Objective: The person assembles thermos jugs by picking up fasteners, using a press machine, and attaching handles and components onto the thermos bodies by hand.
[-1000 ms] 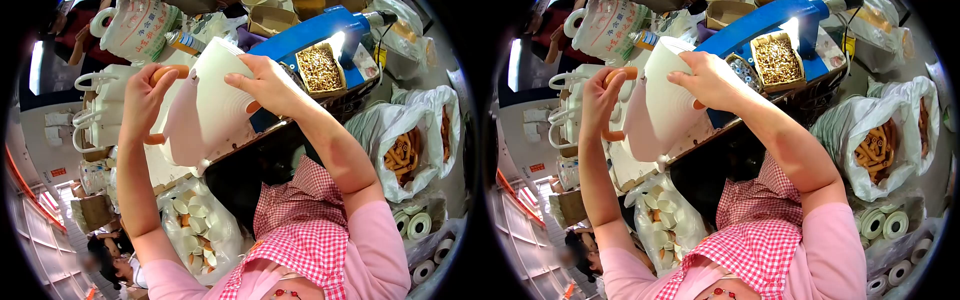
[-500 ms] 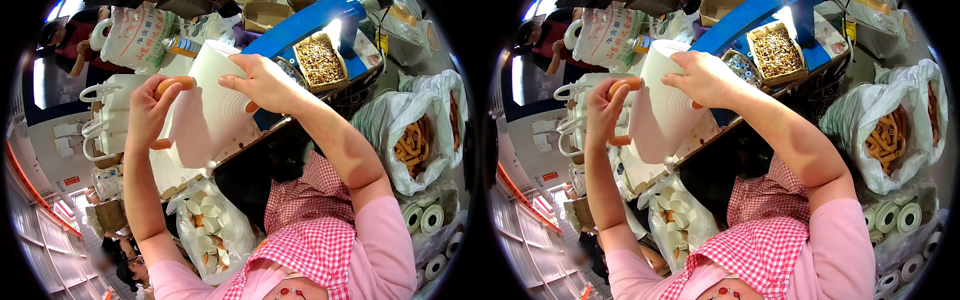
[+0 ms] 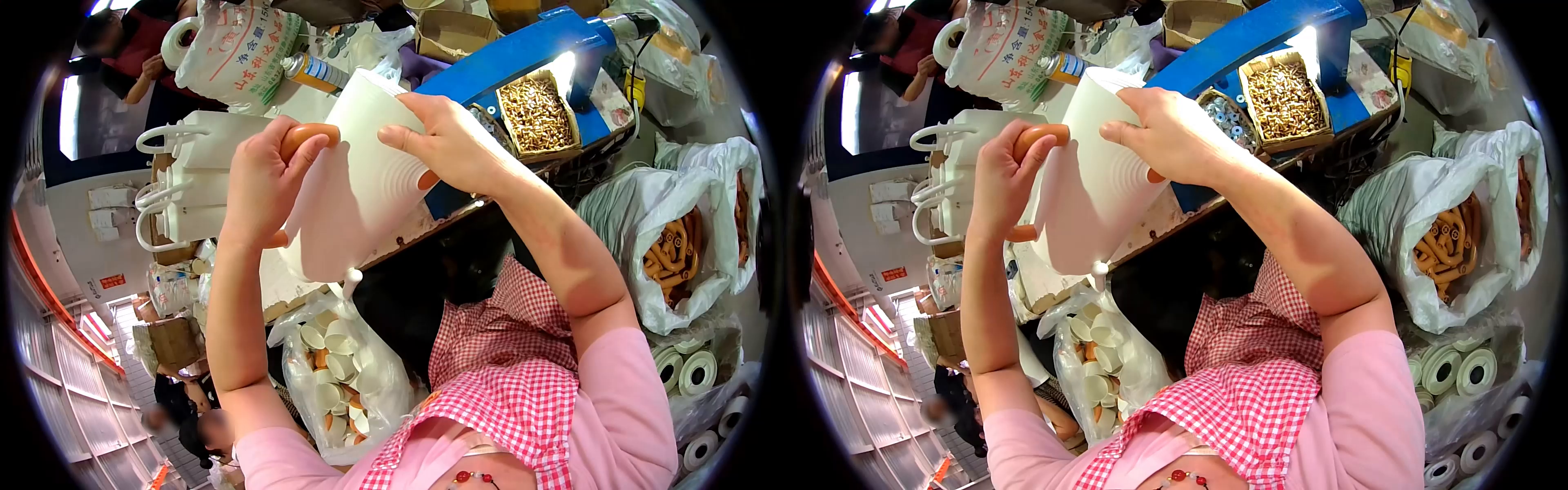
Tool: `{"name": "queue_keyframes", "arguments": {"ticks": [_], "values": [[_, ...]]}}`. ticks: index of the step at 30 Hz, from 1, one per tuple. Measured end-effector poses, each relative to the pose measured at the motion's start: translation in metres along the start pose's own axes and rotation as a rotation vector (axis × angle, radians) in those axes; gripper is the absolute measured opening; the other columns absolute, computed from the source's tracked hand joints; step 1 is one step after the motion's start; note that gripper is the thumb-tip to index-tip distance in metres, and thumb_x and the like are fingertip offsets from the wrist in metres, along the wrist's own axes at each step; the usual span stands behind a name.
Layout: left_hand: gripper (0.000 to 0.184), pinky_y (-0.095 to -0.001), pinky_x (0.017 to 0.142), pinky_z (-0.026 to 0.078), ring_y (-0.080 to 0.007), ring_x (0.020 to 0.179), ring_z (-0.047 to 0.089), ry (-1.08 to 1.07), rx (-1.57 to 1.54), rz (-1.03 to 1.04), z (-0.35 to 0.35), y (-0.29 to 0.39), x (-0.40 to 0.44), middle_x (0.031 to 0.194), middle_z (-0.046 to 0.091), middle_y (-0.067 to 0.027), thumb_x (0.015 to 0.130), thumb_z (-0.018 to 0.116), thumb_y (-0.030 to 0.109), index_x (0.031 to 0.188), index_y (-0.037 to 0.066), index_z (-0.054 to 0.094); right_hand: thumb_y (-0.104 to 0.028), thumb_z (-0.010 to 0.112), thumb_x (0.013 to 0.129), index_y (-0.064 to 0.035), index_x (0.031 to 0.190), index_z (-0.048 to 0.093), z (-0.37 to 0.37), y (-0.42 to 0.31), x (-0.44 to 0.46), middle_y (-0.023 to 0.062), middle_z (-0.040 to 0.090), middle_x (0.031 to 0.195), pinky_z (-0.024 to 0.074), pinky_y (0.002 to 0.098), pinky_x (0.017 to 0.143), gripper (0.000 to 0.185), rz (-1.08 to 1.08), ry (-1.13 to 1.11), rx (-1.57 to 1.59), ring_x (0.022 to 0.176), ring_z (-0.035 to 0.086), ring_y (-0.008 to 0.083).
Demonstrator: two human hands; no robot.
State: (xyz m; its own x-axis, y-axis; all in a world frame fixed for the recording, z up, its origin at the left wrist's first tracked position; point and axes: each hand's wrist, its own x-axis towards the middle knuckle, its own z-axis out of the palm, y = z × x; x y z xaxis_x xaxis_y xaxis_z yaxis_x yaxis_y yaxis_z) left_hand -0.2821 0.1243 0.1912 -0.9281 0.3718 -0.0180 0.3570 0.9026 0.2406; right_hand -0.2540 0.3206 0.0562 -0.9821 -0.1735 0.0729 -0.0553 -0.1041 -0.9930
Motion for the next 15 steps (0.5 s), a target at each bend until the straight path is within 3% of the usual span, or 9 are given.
{"name": "queue_keyframes", "arguments": {"ticks": [10, 12, 13, 15], "values": [[0.026, -0.0361, 0.063, 0.049, -0.0276, 0.065, 0.062, 0.032, 0.054, 0.075, 0.001, -0.004, -0.003, 0.078, 0.069, -0.0145, 0.094, 0.07, 0.025, 0.095, 0.0, 0.066, -0.029, 0.064, 0.096, 0.0032, 0.113, 0.064, 0.004, 0.005, 0.003, 0.0169, 0.07, 0.085, 0.0555, 0.0353, 0.053, 0.036, -0.011, 0.017, 0.059, 0.055, 0.068, 0.0236], [0.021, -0.0271, 0.064, 0.046, -0.0106, 0.069, 0.057, 0.05, 0.095, 0.113, 0.005, -0.011, -0.002, 0.085, 0.072, -0.0078, 0.1, 0.062, 0.019, 0.103, -0.001, 0.068, -0.029, 0.065, 0.097, 0.0011, 0.117, 0.064, 0.001, 0.001, 0.002, 0.0083, 0.072, 0.091, 0.0584, 0.0304, 0.054, 0.036, 0.072, -0.026, 0.055, 0.074, 0.07, 0.0152], [0.022, -0.0275, 0.073, 0.049, -0.0127, 0.078, 0.061, 0.0, -0.111, -0.052, 0.005, 0.01, -0.008, 0.095, 0.075, -0.0076, 0.102, 0.058, 0.017, 0.106, -0.002, 0.068, -0.028, 0.067, 0.095, 0.0009, 0.118, 0.064, -0.003, -0.003, -0.003, 0.0101, 0.072, 0.091, 0.059, 0.0315, 0.055, 0.037, 0.093, -0.037, 0.025, 0.074, 0.071, 0.0175], [0.026, -0.0272, 0.087, 0.049, -0.0129, 0.093, 0.065, -0.073, -0.115, 0.056, 0.005, -0.013, 0.003, 0.104, 0.074, -0.0084, 0.103, 0.057, 0.019, 0.112, -0.003, 0.068, -0.031, 0.069, 0.092, 0.0032, 0.116, 0.063, -0.01, -0.007, -0.007, 0.017, 0.069, 0.095, 0.0596, 0.0344, 0.056, 0.042, 0.076, -0.036, -0.067, 0.068, 0.072, 0.0241]]}}
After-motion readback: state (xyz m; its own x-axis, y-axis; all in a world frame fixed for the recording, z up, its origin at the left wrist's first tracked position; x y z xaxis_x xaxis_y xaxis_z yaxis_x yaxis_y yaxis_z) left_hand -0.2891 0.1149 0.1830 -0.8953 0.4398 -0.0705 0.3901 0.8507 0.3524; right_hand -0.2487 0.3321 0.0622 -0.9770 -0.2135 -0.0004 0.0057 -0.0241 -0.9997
